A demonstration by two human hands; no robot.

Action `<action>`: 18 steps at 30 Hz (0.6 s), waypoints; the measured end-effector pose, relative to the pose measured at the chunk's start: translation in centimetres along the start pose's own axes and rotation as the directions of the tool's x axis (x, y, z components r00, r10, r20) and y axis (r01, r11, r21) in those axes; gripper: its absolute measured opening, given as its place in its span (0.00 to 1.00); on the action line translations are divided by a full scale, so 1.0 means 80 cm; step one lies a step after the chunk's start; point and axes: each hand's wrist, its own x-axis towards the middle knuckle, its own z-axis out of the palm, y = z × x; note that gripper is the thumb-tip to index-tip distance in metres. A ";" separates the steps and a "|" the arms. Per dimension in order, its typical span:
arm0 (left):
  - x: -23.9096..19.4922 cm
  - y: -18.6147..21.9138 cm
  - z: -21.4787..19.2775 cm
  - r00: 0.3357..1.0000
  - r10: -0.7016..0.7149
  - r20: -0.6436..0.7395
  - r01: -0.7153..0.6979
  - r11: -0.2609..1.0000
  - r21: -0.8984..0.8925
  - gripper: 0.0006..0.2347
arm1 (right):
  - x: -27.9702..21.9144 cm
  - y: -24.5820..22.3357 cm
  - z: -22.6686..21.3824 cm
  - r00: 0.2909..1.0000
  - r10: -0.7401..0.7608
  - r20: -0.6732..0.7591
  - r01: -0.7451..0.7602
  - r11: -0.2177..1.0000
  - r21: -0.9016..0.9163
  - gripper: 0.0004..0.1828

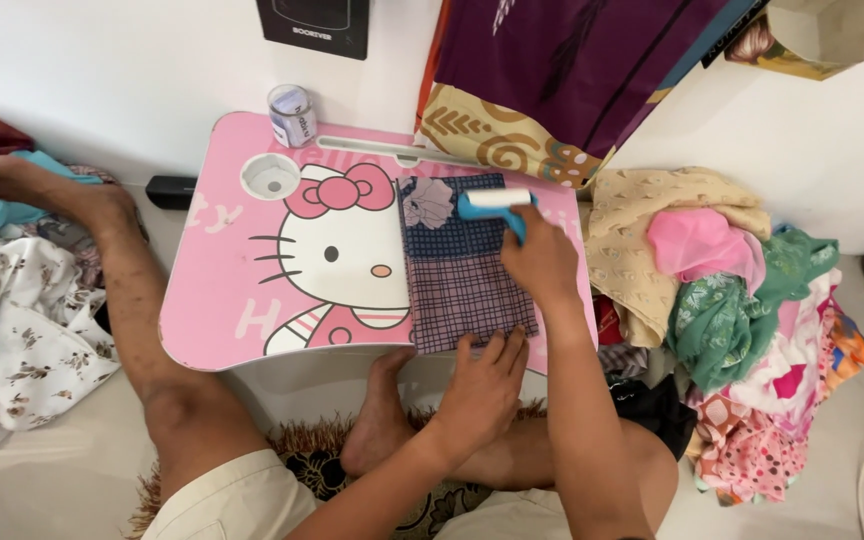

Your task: The person uses a lint roller to clean a small checkered piece of fabric placed on a pink Hello Kitty lap desk. They repeatedly roll the adhesive roller over the fabric, fold it, and place it into a clear plastic bag.

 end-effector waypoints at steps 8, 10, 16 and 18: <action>-0.010 -0.009 -0.014 0.999 -0.036 -0.035 0.028 0.976 -0.215 0.32 | -0.001 -0.023 -0.021 1.000 -0.008 -0.021 0.010 0.993 0.120 0.23; -0.019 -0.016 -0.020 0.992 -0.063 -0.108 0.035 0.970 -0.242 0.28 | -0.051 -0.028 -0.040 0.999 -0.034 -0.035 0.038 0.991 0.127 0.23; -0.052 -0.032 0.004 0.991 -0.107 -0.085 0.099 0.991 -0.087 0.28 | -0.205 -0.041 -0.044 0.993 0.092 0.075 -0.102 0.985 0.140 0.26; -0.050 -0.034 -0.004 0.987 -0.084 -0.140 0.075 0.995 -0.066 0.25 | -0.216 -0.031 -0.017 0.996 0.071 0.046 -0.074 0.994 0.077 0.24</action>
